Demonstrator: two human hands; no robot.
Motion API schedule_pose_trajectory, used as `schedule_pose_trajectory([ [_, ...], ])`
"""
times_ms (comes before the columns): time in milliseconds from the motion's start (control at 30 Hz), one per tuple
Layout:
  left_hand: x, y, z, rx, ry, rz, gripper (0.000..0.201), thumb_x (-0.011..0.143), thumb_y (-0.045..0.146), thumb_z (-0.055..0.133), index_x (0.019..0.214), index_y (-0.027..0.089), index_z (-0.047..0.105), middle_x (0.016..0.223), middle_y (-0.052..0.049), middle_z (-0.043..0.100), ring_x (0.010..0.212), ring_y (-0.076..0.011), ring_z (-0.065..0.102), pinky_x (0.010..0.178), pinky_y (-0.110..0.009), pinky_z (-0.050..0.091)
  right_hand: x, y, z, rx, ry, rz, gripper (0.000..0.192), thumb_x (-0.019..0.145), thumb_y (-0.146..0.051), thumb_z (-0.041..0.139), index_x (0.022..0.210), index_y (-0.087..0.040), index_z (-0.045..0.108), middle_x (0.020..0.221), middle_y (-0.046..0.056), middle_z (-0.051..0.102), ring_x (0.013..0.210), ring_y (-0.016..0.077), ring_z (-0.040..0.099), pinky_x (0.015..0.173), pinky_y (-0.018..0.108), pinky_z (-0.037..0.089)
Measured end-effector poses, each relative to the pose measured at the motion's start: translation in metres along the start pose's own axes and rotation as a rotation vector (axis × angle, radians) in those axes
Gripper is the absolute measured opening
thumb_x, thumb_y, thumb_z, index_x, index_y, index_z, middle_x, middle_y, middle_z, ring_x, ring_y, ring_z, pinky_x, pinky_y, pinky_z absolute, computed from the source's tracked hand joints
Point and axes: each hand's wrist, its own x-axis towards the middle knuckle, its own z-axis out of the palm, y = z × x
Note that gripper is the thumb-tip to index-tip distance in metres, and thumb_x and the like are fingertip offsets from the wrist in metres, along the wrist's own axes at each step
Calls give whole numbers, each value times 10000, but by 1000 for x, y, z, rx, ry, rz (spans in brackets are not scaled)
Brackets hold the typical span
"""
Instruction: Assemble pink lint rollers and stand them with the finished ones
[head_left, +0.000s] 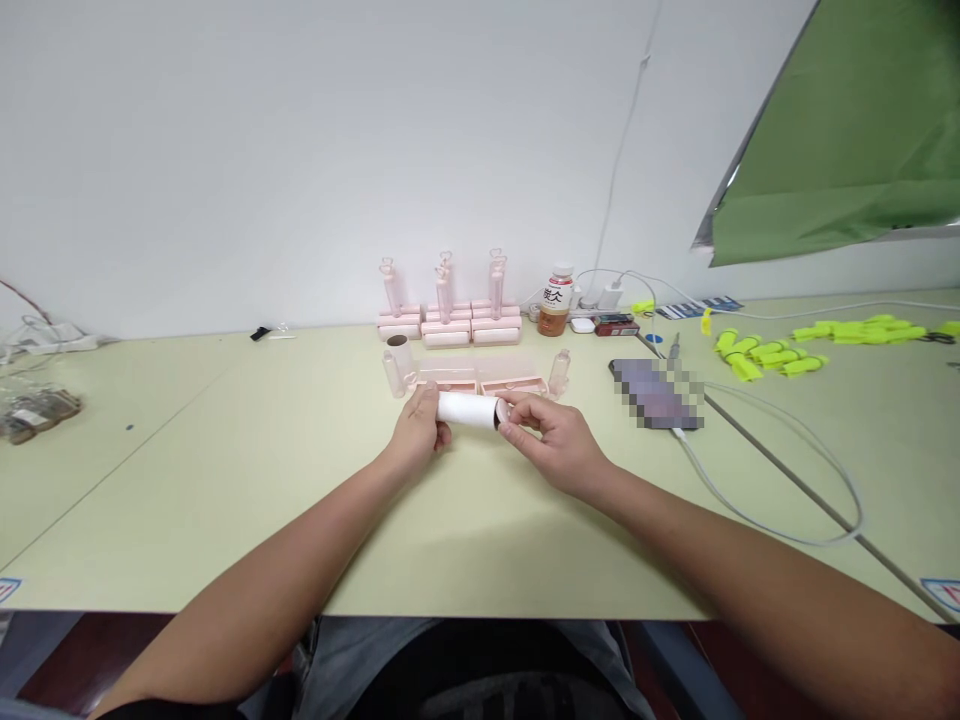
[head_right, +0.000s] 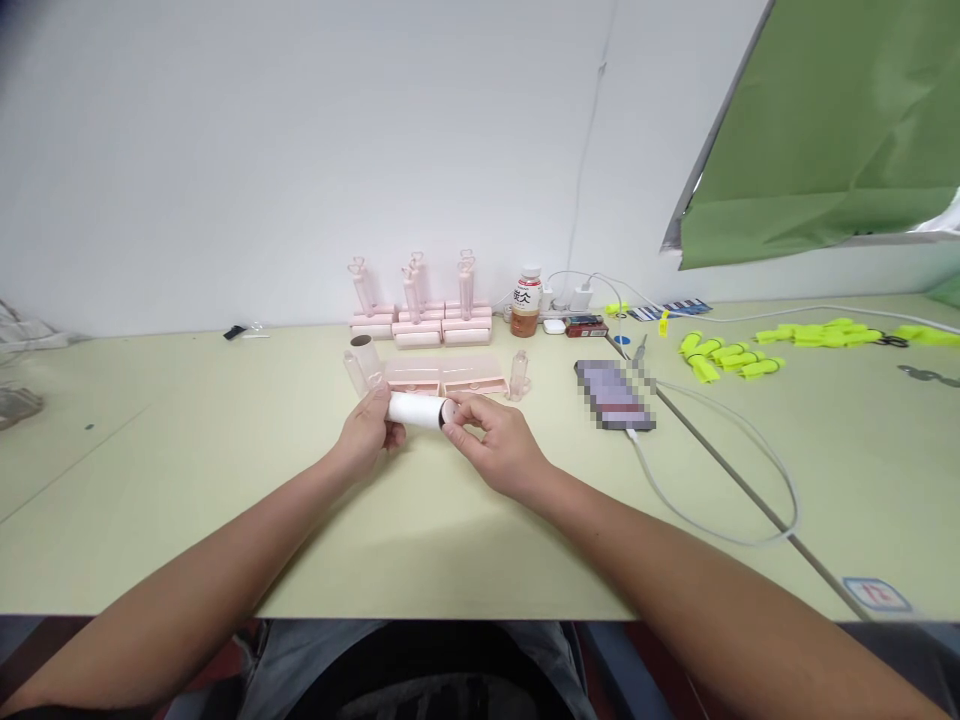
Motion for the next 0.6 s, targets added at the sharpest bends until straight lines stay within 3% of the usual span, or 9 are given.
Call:
schedule_pose_trajectory([
  [267,0,-2,-3,82,-204,112,538,868,640,485,1009,134,602,552,17,539,426,-104,495,346,-186,315,2,2,-3,30,60,9,192,868,-344,614,760,-198,550,1141,102,715,846,205,673,739,326,498],
  [400,0,-2,-8,191,-314,136,543,877,637,477,1012,133,625,548,12,559,418,-98,456,401,-207,343,2,3,-3,114,21,11,185,878,-336,618,783,-194,546,1157,111,700,944,220,674,791,335,505],
  [600,-7,6,-12,439,-469,385,501,773,484,700,1167,183,626,1026,-48,665,876,-202,611,756,-295,470,1,5,-2,284,-46,14,163,901,-346,621,930,-217,526,1288,123,630,1143,242,633,919,389,520],
])
